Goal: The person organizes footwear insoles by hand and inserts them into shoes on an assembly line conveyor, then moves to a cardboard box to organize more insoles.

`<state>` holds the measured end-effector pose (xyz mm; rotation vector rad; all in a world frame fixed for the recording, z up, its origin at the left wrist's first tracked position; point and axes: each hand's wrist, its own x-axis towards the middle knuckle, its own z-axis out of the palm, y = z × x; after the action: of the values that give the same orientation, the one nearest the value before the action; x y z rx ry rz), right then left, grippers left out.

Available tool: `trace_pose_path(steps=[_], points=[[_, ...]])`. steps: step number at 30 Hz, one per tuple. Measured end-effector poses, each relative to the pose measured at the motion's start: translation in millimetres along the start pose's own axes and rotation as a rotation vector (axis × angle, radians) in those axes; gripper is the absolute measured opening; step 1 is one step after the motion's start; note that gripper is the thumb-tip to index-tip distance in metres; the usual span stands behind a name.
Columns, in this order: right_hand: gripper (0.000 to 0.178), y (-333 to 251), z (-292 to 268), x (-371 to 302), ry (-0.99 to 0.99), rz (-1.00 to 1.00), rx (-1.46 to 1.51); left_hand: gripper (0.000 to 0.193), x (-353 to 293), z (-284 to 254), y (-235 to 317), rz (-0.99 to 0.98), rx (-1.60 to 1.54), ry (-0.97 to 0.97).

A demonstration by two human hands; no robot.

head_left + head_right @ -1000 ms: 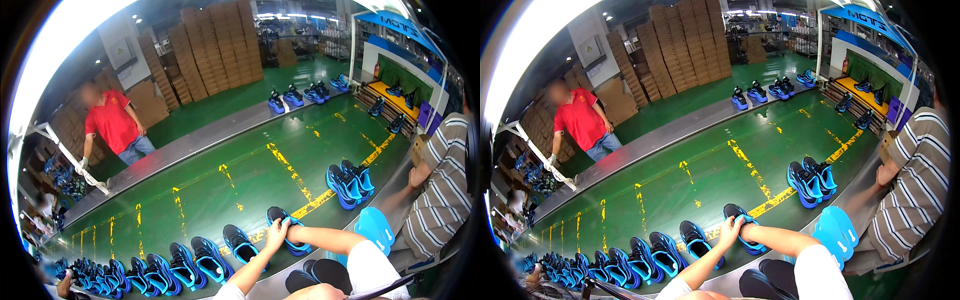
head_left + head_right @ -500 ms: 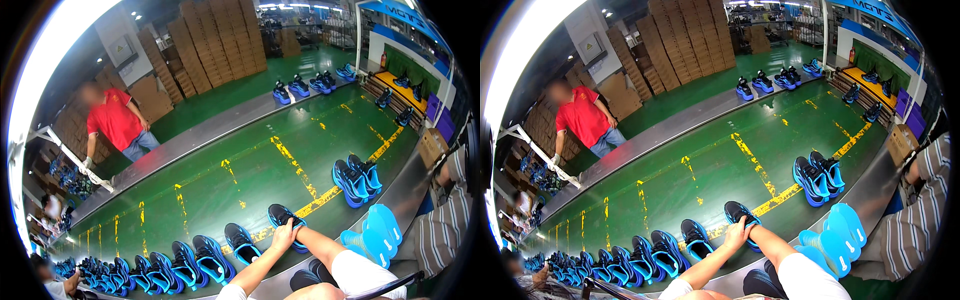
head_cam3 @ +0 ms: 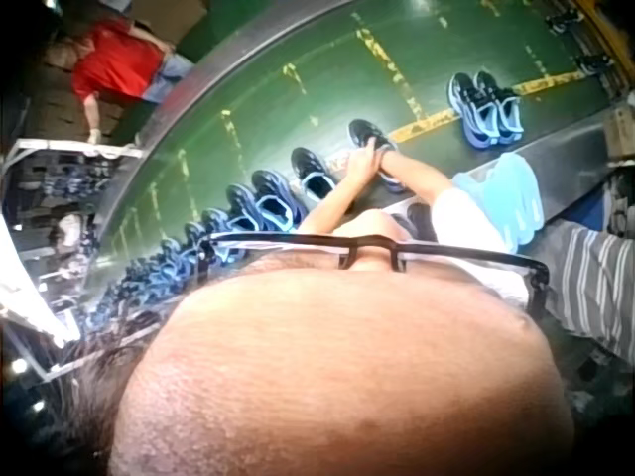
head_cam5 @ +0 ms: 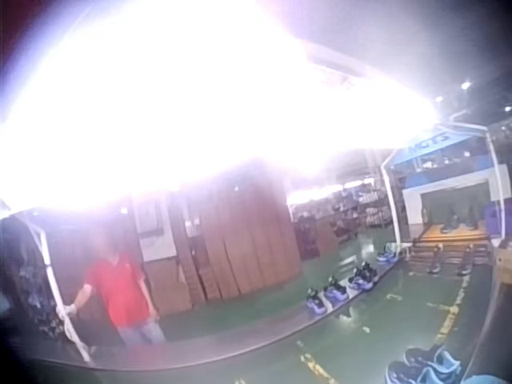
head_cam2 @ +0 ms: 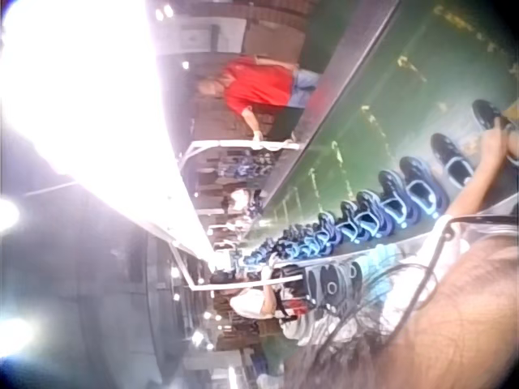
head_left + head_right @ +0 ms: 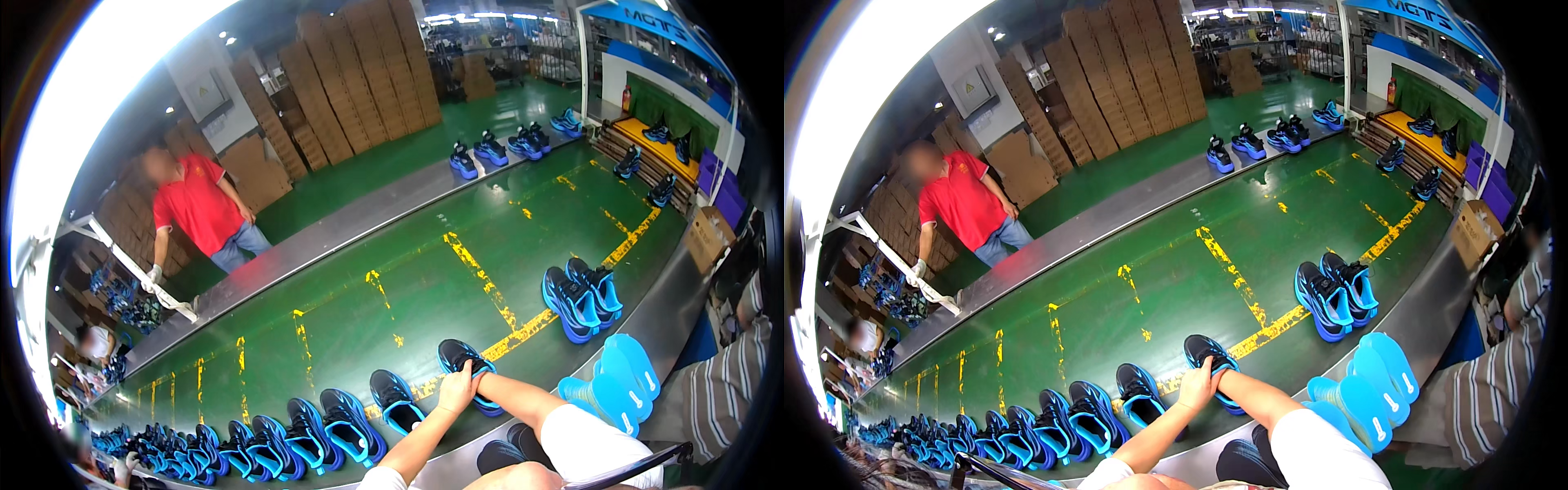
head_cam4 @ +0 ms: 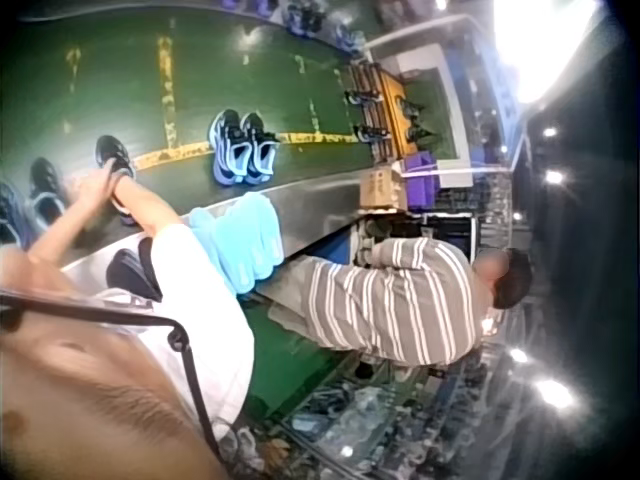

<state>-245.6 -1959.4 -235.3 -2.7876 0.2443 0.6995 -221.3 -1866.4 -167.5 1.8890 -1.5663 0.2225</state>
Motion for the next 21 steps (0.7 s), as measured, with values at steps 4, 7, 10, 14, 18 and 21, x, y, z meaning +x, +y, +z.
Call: trace_pose_path(steps=[4, 7, 10, 14, 18, 21], points=[[0.050, -17, -17, -27, 0.039, -0.189, -0.474, 0.037, -16, -8, -16, -0.072, 0.052, -0.054], [0.055, -21, -43, -74, -0.326, -0.203, -0.494, 0.037, -8, -16, 0, -0.250, -0.021, -0.180], [0.051, -13, -42, -84, -0.262, -0.203, -0.652, 0.038, 8, -7, 5, -0.530, -0.229, -0.167], [0.044, -5, -55, -95, -0.186, -0.227, -0.449, 0.040, 25, -9, -16, -0.582, -0.381, -0.124], [0.036, -1, -56, -98, -0.227, -0.178, -0.286, 0.031, 40, -19, 4, -0.516, -0.023, -0.316], [0.035, -8, -62, -102, -0.329, -0.231, -0.225, 0.024, 29, -12, -5, -0.137, 0.248, -0.306]])
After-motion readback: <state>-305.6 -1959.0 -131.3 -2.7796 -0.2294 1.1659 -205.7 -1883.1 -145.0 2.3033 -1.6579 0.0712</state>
